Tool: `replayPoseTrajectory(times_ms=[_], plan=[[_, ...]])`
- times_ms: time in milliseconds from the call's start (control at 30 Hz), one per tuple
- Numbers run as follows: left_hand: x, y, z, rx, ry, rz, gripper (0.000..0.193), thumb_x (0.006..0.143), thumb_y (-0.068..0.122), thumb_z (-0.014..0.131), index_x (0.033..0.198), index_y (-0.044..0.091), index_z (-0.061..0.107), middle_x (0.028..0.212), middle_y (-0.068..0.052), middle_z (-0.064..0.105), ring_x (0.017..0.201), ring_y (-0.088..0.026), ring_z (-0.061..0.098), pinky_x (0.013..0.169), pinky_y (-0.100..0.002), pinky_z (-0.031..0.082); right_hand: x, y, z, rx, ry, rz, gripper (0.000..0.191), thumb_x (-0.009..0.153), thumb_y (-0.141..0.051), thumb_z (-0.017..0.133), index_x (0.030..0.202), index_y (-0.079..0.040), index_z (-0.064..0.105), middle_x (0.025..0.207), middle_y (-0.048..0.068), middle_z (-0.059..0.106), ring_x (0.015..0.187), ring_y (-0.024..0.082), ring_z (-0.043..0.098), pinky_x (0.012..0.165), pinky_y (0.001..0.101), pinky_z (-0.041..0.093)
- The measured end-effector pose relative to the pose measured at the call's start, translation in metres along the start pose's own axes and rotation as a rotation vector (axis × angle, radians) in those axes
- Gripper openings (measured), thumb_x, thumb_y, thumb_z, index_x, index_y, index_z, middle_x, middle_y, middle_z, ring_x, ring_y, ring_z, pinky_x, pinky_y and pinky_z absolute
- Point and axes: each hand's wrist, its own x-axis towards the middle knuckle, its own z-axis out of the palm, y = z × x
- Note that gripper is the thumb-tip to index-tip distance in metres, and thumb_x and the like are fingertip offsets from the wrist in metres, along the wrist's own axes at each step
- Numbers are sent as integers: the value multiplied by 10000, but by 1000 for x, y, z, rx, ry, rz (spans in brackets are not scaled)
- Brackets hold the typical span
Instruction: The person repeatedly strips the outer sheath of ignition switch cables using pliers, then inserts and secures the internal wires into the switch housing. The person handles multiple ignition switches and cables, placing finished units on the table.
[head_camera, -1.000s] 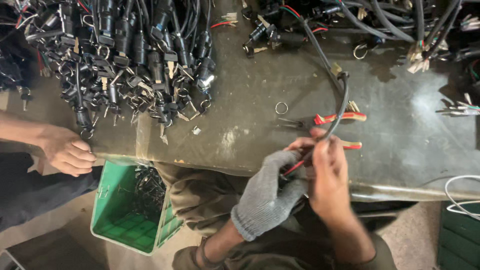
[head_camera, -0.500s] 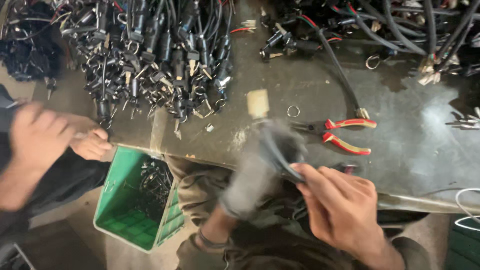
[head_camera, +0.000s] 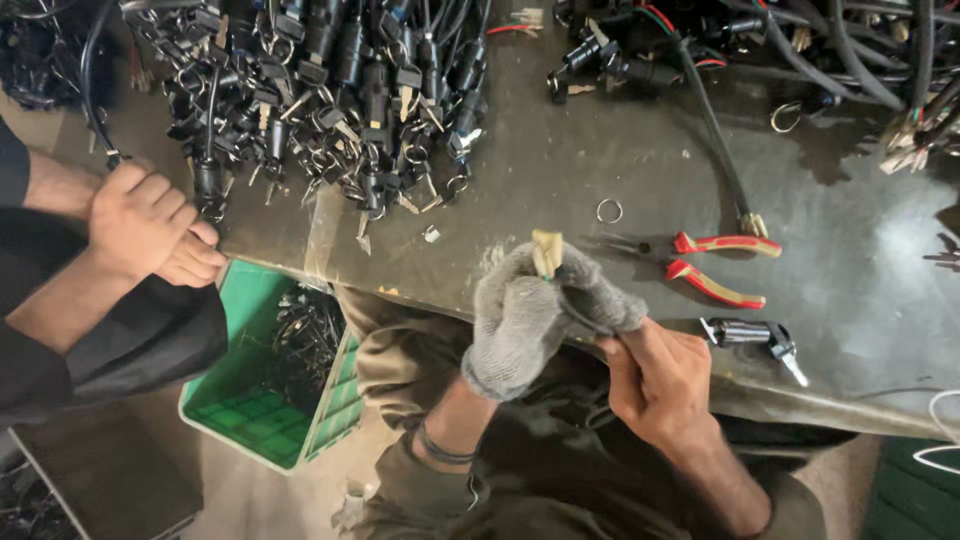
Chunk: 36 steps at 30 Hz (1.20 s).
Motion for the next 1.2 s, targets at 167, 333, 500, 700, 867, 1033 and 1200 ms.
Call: replayPoseTrajectory(times_ms=[167,333,500,700,867,1033,1200], plan=[[-3,-1,10,289,4,-121,308,1076,206,649,1247,-49,632,1030,-66,667,922,-128,608,817,-282,527,8,-9,5,-117,45,117,77,900,1,702,900,-10,626,701,130,554,571,318,543,561,429,399],[-10,22,24,368,-61,-12,260,1066,266,622,1181,33,625,1006,-14,654,903,-110,596,825,-270,502,55,-57,-47,-50,98,134,171,933,-72,548,1080,-17,616,1000,116,672,916,313,662,858,438,505],[-12,26,67,645,-455,320,254,1053,285,632,1152,51,631,998,-34,654,930,-145,607,892,-307,494,60,-84,-68,990,149,244,196,999,-245,618,963,-52,612,871,33,655,783,214,622,817,456,512],[-14,28,55,1023,-392,342,249,1038,309,643,1117,73,638,987,-56,653,964,-187,620,972,-351,485,50,-9,-92,474,494,181,228,1036,-224,527,1118,-21,593,1006,76,649,917,231,609,892,419,487],[-10,35,22,280,-284,-412,289,1064,271,627,1228,38,677,1015,-5,715,907,-63,647,886,-285,548,100,11,-67,-26,526,15,305,1066,-207,452,1247,4,577,1118,112,644,1029,244,597,954,389,466],[18,48,-10,163,-217,-386,284,1060,169,613,1317,53,652,1197,-36,697,1100,-97,624,1026,-311,506,51,5,-2,471,-276,264,400,1097,-189,376,1377,29,560,1230,148,640,1141,258,586,1016,358,446],[18,22,2,688,-135,325,214,1026,71,745,1222,105,667,1207,-45,728,1195,-211,670,1118,-358,470,5,30,9,808,-211,638,378,1077,-198,542,1370,38,568,1102,69,563,1010,149,489,913,324,409]])
